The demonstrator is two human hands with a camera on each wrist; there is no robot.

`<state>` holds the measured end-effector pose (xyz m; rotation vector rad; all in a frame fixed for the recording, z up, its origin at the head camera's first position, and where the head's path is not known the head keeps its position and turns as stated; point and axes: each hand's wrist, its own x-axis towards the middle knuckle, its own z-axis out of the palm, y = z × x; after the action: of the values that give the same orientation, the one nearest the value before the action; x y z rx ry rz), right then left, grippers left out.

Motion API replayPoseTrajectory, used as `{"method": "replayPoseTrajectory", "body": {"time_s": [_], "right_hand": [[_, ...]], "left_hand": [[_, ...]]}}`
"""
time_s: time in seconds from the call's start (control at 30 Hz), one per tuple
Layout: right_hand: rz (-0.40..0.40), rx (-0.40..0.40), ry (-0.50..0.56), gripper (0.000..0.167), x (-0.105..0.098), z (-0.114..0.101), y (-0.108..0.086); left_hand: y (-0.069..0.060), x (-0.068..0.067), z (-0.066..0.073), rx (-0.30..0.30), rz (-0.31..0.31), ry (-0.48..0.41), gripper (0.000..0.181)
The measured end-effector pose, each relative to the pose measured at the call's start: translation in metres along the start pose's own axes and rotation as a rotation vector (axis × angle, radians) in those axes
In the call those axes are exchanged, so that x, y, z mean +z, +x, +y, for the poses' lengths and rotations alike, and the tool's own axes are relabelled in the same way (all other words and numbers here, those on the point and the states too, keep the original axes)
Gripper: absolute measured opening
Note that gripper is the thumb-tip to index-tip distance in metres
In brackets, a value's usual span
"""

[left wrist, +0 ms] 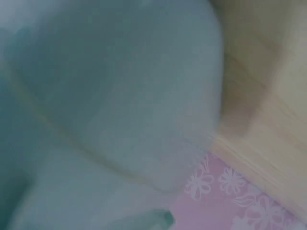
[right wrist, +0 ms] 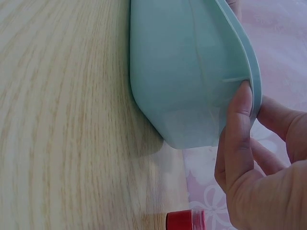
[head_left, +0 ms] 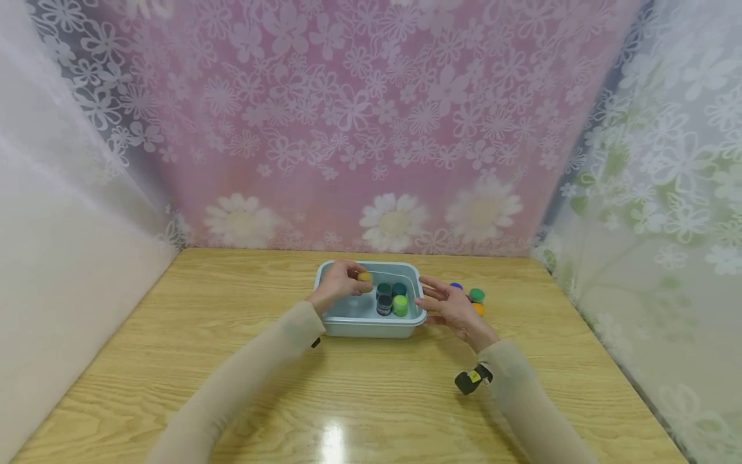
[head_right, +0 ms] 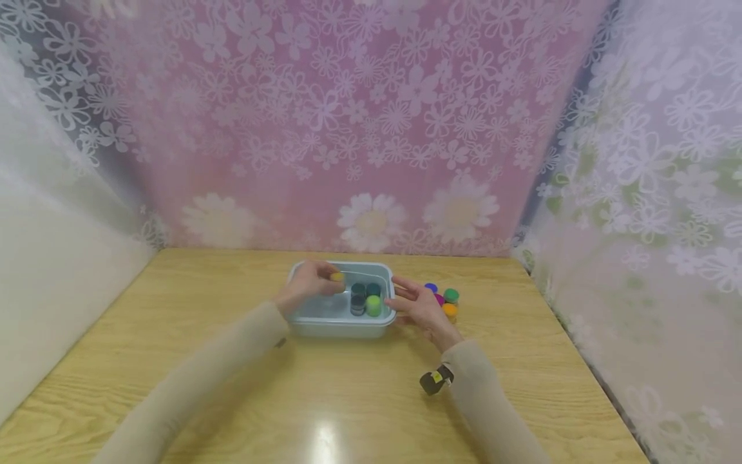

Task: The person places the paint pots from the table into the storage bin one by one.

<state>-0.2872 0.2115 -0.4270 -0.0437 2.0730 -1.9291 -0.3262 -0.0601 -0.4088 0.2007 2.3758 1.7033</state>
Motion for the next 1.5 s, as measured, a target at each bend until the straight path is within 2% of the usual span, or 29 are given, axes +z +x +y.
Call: {"method": "replayPoseTrajectory", "body": {"time_s": [0.2, 0.4, 0.73, 1.0, 1.3, 1.5], "right_hand": [[-0.001, -0.003, 0.001, 0.070, 0.002, 0.001, 0.000], [0.000, -0.005, -0.008, 0.070, 0.002, 0.001, -0.001], [0.008, -0.005, -0.013, 0.070, 0.000, -0.001, -0.002], [0.011, -0.009, -0.022, 0.071, 0.001, -0.002, -0.003], [0.006, -0.009, -0.025, 0.070, 0.001, -0.001, -0.003], [0.005, -0.015, -0.019, 0.070, 0.002, -0.002, -0.002]], "left_hand": [[0.004, 0.003, -0.003, 0.015, -0.038, 0.016, 0.043], [0.008, 0.003, -0.007, 0.002, -0.058, 0.088, 0.044], [0.011, 0.004, -0.011, 0.015, -0.054, 0.142, 0.043], [0.010, 0.007, -0.011, -0.012, -0.041, 0.206, 0.040], [0.007, 0.008, -0.012, 0.022, -0.029, 0.256, 0.041], [0.007, 0.008, -0.014, 0.033, -0.015, 0.324, 0.040]]}}
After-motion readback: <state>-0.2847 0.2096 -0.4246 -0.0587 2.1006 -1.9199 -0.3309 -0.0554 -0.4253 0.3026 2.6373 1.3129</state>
